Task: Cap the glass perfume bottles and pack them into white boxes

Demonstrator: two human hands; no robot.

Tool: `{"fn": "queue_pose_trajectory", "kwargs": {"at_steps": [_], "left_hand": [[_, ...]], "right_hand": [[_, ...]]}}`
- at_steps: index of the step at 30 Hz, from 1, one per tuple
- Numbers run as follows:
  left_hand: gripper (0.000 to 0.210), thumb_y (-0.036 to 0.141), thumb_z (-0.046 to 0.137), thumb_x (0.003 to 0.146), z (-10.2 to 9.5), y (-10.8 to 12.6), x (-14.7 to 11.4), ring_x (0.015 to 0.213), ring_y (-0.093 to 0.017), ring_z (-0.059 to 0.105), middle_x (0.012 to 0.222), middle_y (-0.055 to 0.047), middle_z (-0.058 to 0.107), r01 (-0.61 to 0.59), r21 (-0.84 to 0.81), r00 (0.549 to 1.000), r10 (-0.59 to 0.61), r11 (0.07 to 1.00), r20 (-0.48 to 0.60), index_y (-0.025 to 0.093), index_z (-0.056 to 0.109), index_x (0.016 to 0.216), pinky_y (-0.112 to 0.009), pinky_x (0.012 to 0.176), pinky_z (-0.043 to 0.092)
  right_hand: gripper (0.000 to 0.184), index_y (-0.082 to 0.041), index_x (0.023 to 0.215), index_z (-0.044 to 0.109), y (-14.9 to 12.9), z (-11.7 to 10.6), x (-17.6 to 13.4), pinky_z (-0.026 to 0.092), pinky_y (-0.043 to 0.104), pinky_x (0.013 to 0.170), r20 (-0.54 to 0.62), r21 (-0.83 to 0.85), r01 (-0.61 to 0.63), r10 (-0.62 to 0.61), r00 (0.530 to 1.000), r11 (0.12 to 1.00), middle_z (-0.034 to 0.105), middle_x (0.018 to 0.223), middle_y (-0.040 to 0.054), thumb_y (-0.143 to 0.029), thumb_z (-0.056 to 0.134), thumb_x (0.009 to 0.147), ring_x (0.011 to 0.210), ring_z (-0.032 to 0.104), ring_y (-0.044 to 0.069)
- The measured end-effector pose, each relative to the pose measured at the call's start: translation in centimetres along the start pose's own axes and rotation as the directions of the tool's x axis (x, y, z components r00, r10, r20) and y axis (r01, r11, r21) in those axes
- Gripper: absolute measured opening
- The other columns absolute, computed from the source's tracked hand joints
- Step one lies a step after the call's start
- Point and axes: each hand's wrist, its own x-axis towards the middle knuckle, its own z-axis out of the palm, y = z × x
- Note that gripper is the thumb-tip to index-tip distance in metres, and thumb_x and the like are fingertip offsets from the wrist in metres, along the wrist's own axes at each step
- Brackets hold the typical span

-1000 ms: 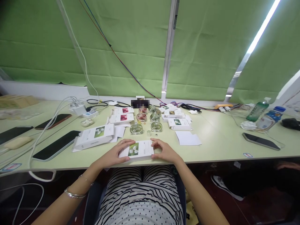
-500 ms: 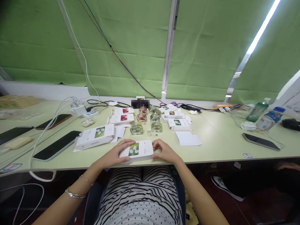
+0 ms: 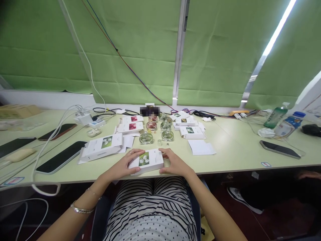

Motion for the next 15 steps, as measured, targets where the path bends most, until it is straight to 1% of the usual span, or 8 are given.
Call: {"fn": "queue_pose_trajectory", "kwargs": {"at_steps": [2,4,5,7,9,11,13,15], "left_hand": [[0.061,0.047,0.053,0.078,0.1,-0.1,0.0,0.122,-0.024,0.035,0.129,-0.009,0.037,-0.011,-0.007,1.000,0.011,1.000,-0.007,0.023,0.036,0.131,-0.040,0.105,0.027],[0.060,0.048,0.053,0.078,0.2,-0.2,-0.1,0.122,-0.024,0.035,0.128,-0.008,0.038,-0.021,-0.015,1.000,0.021,1.000,-0.014,0.024,0.037,0.131,-0.040,0.105,0.026],[0.060,0.048,0.053,0.078,0.3,-0.2,-0.1,0.121,-0.024,0.035,0.128,-0.008,0.038,-0.026,-0.018,1.000,0.026,0.999,-0.017,0.024,0.037,0.131,-0.040,0.105,0.026],[0.061,0.049,0.053,0.078,0.3,-0.3,-0.1,0.121,-0.023,0.035,0.128,-0.008,0.038,-0.031,-0.022,0.999,0.030,0.999,-0.022,0.023,0.037,0.131,-0.040,0.105,0.026],[0.063,0.052,0.053,0.077,0.2,-0.2,-0.2,0.121,-0.024,0.035,0.128,-0.009,0.038,-0.035,-0.033,0.999,0.034,0.999,-0.034,0.023,0.038,0.130,-0.039,0.105,0.026],[0.061,0.057,0.049,0.077,0.0,-0.1,-0.3,0.117,-0.024,0.039,0.125,-0.009,0.042,-0.054,-0.074,0.998,0.051,0.996,-0.040,0.023,0.042,0.127,-0.039,0.102,0.029],[0.059,0.063,0.037,0.079,-0.2,-0.1,-0.5,0.104,-0.022,0.048,0.112,-0.009,0.051,-0.079,-0.161,0.997,0.076,0.984,-0.027,0.021,0.051,0.117,-0.036,0.093,0.037],[0.065,0.067,0.023,0.081,-0.4,-0.1,-0.7,0.084,-0.019,0.053,0.097,-0.008,0.057,-0.090,-0.274,0.996,0.087,0.957,-0.021,0.018,0.057,0.105,-0.033,0.080,0.043]], "right_hand": [[0.069,-0.025,0.126,0.040,-0.3,0.3,-0.1,0.033,0.043,0.101,0.006,-0.147,0.029,-0.029,1.000,0.989,0.034,0.131,0.0111,-0.044,0.068,0.065,0.121,0.038,0.025],[0.062,-0.023,0.121,0.046,-0.8,0.7,-0.1,0.028,0.047,0.103,-0.028,-0.320,0.078,-0.092,0.995,0.944,0.029,0.135,0.0132,-0.047,0.065,0.067,0.126,0.029,0.029],[0.061,-0.022,0.120,0.047,-1.1,1.0,0.0,0.025,0.049,0.103,-0.037,-0.394,0.115,-0.141,0.989,0.912,0.029,0.136,0.0143,-0.049,0.064,0.068,0.127,0.026,0.031],[0.064,-0.020,0.122,0.046,-1.7,1.7,0.1,0.022,0.051,0.103,-0.008,-0.492,0.201,-0.235,0.972,0.847,0.034,0.134,0.0157,-0.051,0.062,0.069,0.125,0.027,0.032],[0.066,-0.020,0.125,0.042,-2.2,2.5,0.2,0.024,0.051,0.102,0.037,-0.535,0.256,-0.281,0.959,0.805,0.040,0.131,0.0160,-0.050,0.061,0.070,0.122,0.032,0.031],[0.067,-0.019,0.127,0.041,-2.4,3.1,0.2,0.027,0.051,0.100,0.043,-0.562,0.262,-0.288,0.957,0.785,0.042,0.128,0.0160,-0.047,0.061,0.070,0.119,0.035,0.032],[0.062,-0.019,0.125,0.042,-2.4,3.5,0.1,0.029,0.050,0.098,0.036,-0.566,0.264,-0.296,0.954,0.781,0.046,0.124,0.0156,-0.041,0.061,0.071,0.116,0.038,0.032],[0.054,-0.019,0.122,0.045,-2.1,3.5,-0.1,0.031,0.048,0.097,0.011,-0.521,0.269,-0.308,0.951,0.810,0.050,0.119,0.0146,-0.035,0.060,0.072,0.113,0.041,0.030]]}}
